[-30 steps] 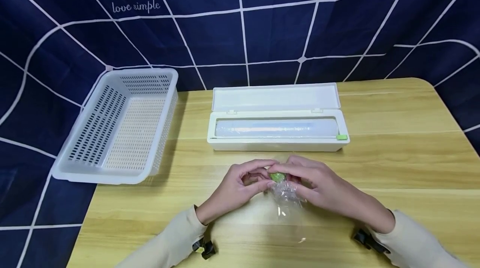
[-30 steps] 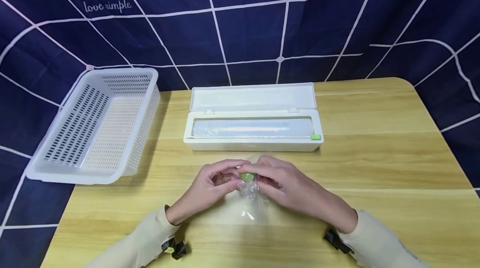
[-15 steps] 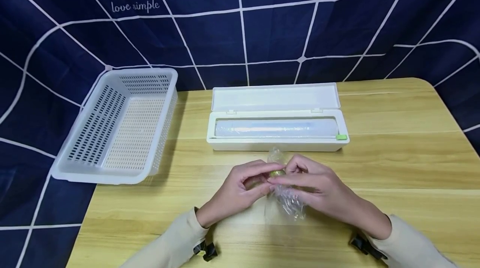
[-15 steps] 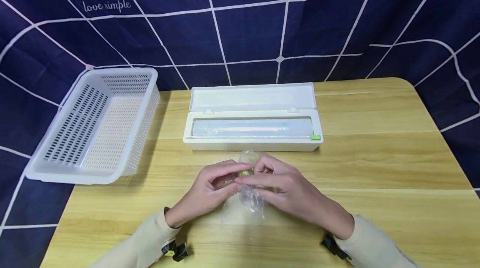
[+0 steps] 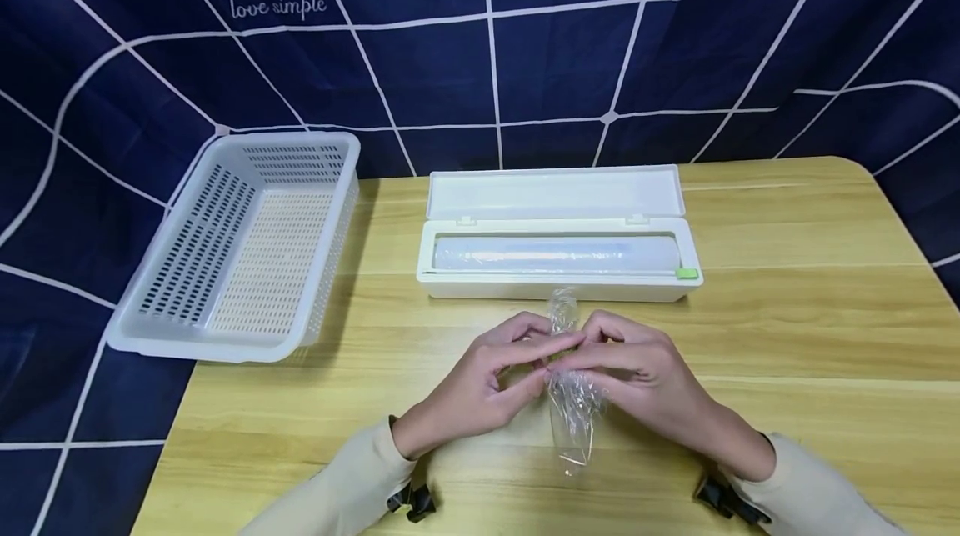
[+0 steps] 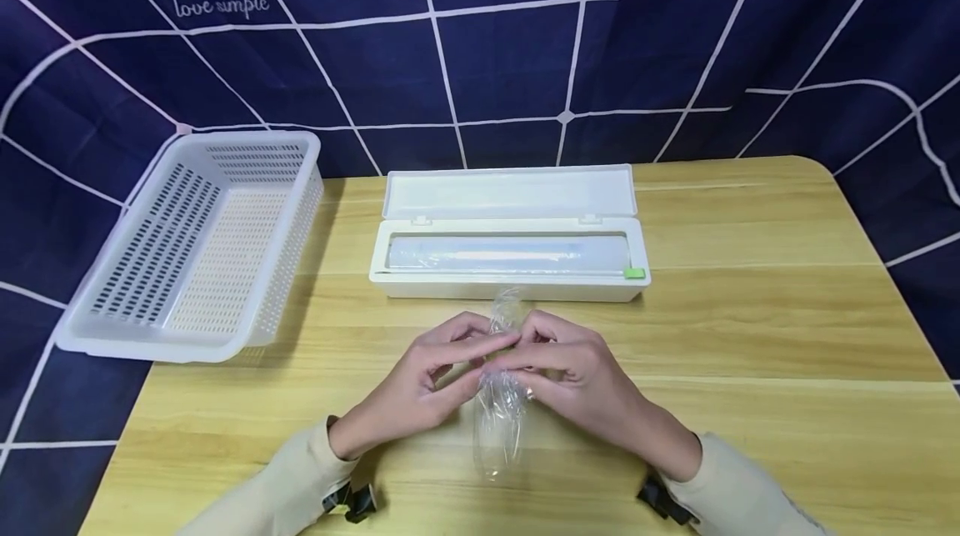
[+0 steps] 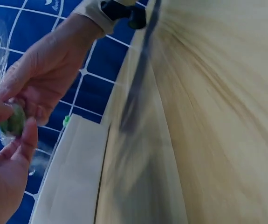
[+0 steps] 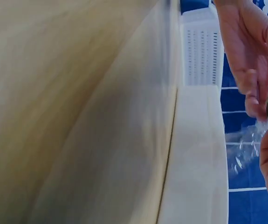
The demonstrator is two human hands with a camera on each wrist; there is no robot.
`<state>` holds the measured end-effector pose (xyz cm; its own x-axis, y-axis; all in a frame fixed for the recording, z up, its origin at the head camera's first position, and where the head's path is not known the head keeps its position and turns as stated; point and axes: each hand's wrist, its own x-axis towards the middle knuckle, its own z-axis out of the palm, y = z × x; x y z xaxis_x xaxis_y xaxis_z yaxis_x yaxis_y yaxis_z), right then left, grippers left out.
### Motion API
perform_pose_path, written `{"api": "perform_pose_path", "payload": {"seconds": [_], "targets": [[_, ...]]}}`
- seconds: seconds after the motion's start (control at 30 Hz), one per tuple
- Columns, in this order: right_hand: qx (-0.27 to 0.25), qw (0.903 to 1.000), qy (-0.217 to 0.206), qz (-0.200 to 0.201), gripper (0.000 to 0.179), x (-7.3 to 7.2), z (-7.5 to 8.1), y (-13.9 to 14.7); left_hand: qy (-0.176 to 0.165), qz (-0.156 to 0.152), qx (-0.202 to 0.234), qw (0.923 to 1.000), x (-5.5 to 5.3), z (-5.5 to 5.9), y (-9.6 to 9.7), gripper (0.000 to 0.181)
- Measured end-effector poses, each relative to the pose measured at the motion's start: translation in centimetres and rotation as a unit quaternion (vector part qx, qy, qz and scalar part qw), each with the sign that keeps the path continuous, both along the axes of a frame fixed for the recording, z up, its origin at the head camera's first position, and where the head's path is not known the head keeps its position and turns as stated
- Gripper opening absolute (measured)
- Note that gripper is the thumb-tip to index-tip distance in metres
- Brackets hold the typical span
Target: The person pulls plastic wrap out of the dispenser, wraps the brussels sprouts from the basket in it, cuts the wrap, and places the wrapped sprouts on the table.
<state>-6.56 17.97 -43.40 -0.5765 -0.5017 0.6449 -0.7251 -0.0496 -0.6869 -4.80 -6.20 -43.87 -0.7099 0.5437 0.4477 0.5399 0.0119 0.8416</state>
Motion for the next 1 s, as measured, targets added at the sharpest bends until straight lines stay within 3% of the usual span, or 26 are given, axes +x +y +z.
{"api": "perform_pose_path", "payload": {"seconds": [0.2,0.33,0.53,0.6,0.73,0.87,1.0], "targets": [[-0.012,0.9989,-0.044,-0.007,0.021,0.3,-0.2,-0.2,-0.055,-0.027,0.064,0.9961,0.2,0.1,0.4,0.053],[-0.008,0.9982,-0.057,-0.018,0.02,0.5,-0.1,-0.3,-0.08,-0.01,0.097,0.992,0.4,0.2,0.6,0.043],[0.007,0.9959,-0.073,-0.053,0.013,0.7,0.4,-0.4,-0.035,0.057,0.061,0.9959,0.3,0.4,0.7,0.035],[0.017,0.9938,-0.092,-0.06,0.021,0.9,0.7,-0.4,-0.017,0.073,0.045,0.9962,0.2,0.4,0.6,0.035],[0.039,0.9872,-0.137,-0.072,0.044,1.3,1.2,-0.4,0.012,0.079,0.031,0.9963,0.0,0.4,0.6,0.035],[0.03,0.9854,-0.144,-0.086,0.045,1.5,1.2,-0.4,0.039,0.081,0.023,0.9957,-0.1,0.4,0.8,0.037],[0.005,0.9875,-0.134,-0.083,0.044,1.4,1.0,-0.7,0.05,0.082,0.042,0.9945,-0.1,0.7,1.1,0.054]]}}
